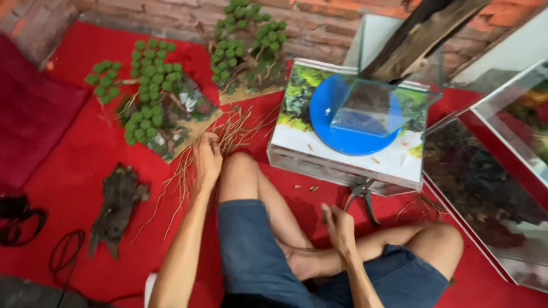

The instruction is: The person sits on a red mat and assembles a small aquascape by attaching a piece of driftwood to a larger branch using a white adhesive. They then gather and arrange thin twigs on the floor before placing them into the glass tank.

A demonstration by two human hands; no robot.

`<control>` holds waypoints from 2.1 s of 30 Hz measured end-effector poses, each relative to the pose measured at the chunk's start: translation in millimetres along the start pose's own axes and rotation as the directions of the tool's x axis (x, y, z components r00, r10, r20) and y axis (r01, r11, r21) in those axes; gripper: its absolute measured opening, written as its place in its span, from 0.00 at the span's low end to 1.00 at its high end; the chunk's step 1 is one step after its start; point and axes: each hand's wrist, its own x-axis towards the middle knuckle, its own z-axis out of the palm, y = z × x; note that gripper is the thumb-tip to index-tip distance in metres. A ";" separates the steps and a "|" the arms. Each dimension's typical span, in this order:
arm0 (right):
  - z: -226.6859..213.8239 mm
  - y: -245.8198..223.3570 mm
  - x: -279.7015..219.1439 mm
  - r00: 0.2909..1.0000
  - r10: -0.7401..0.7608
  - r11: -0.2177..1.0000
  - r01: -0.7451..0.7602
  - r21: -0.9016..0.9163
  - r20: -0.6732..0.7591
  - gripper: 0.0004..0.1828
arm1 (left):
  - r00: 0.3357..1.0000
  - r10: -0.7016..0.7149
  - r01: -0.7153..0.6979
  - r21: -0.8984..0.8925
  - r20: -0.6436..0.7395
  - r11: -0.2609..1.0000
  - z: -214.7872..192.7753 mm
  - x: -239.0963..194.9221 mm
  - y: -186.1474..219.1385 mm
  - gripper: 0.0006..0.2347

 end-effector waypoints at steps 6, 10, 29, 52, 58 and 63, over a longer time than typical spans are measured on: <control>28.6 -47.2 17.5 0.949 -0.195 0.975 0.215 -0.055 0.248 0.15 | 0.943 -0.236 0.129 0.396 0.235 0.909 -6.0 -14.1 -49.7 0.14; 66.4 -133.6 37.6 0.877 -0.378 0.924 0.375 0.069 0.297 0.10 | 0.900 -0.343 0.216 0.409 0.269 0.887 -6.7 -31.2 -54.9 0.20; 242.7 -284.6 99.8 0.928 0.012 0.999 0.003 -0.039 0.373 0.23 | 0.886 -0.420 0.460 -0.267 0.196 0.847 -23.5 -21.6 -130.1 0.07; 352.9 -207.6 112.6 0.332 -0.903 0.326 0.122 -0.937 -0.271 0.42 | 0.888 -0.445 0.451 -0.037 0.114 0.892 -68.2 -33.7 -130.1 0.09; 358.1 -201.0 103.0 0.274 -0.930 0.293 0.148 -0.945 -0.245 0.37 | 0.826 -0.563 0.557 0.147 0.005 0.818 -47.7 -38.6 -180.0 0.13; 343.9 -229.7 90.5 0.787 -0.560 0.780 0.396 -0.485 -0.260 0.61 | 0.782 -0.578 0.525 0.253 0.233 0.812 -34.4 -32.5 -161.8 0.22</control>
